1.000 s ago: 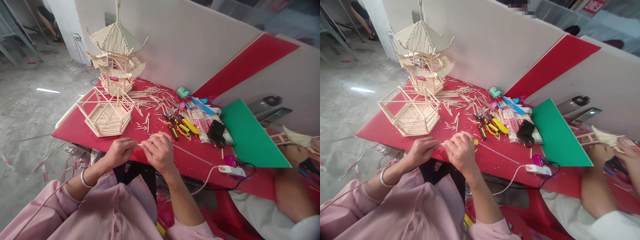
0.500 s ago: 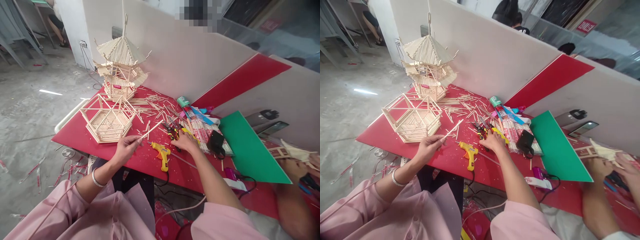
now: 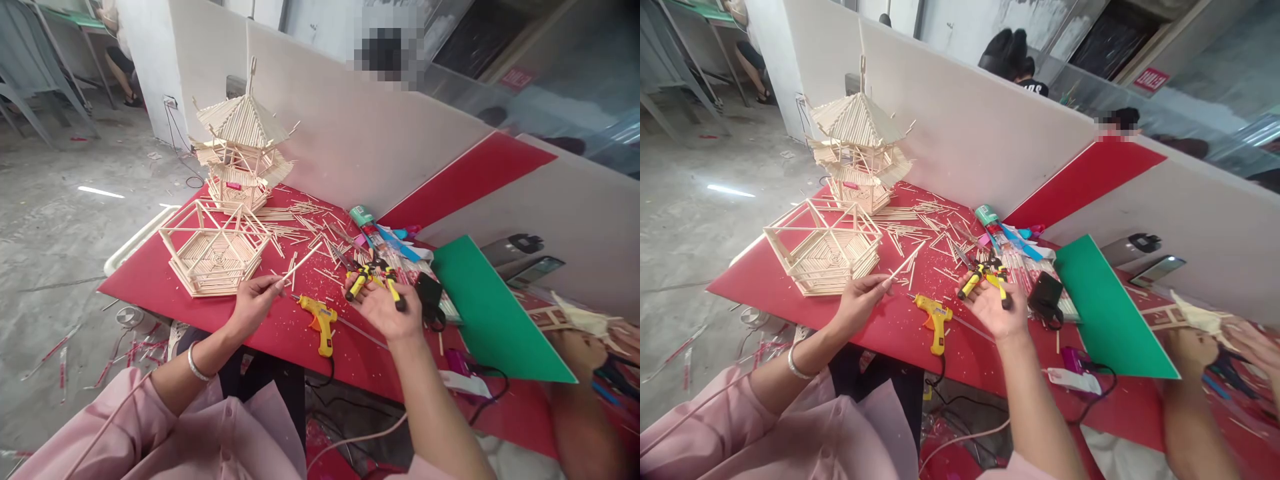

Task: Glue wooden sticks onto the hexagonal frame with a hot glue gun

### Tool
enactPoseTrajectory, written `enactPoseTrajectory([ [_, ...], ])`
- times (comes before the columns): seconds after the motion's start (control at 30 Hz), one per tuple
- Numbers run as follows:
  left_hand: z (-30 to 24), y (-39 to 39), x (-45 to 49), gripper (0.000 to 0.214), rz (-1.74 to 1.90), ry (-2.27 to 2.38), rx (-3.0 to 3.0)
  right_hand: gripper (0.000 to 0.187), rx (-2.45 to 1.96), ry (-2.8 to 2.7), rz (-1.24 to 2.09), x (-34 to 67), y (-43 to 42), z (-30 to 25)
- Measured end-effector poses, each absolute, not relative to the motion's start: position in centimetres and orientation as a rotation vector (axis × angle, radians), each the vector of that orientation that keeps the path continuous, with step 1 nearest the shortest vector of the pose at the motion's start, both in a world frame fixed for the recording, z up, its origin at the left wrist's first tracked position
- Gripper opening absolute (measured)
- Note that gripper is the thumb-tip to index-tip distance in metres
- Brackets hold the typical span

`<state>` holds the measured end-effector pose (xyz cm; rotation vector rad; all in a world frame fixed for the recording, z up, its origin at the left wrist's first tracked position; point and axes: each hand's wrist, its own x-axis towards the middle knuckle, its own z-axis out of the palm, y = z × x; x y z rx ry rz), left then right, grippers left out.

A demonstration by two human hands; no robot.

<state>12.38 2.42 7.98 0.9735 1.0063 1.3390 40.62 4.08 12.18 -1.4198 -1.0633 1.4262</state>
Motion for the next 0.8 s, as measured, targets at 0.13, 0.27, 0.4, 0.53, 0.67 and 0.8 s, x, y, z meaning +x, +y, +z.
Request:
enactPoseTrajectory([
  [0.13, 8.7, 2.6, 12.6, 0.038, 1.383, 0.991, 1.001, 0.052, -1.292, -0.959, 1.612, 37.6, 0.8, 11.7],
  [0.27, 9.3, 2.4, 12.7, 0.037, 1.441, 1.004, 1.049, 0.068, -1.656, -1.377, 1.402, 35.8, -1.9, 11.0],
  [0.4, 9.1, 2.0, 13.0, 0.037, 1.449, 1.006, 1.075, 0.080, -1.696, -1.811, 0.974, 34.8, -3.5, 10.1],
  [0.53, 8.7, 1.6, 13.3, 0.036, 1.463, 0.998, 1.112, 0.079, -1.713, -2.027, 0.689, 34.0, -3.9, 9.7],
  [0.67, 8.6, 1.1, 13.1, 0.032, 1.491, 1.021, 1.242, 0.081, -1.695, -2.151, 0.569, 33.1, -3.9, 10.0],
  [0.8, 8.9, 0.5, 12.7, 0.026, 1.530, 1.054, 1.432, 0.082, -1.670, -2.250, 0.449, 32.7, -3.9, 10.1],
])
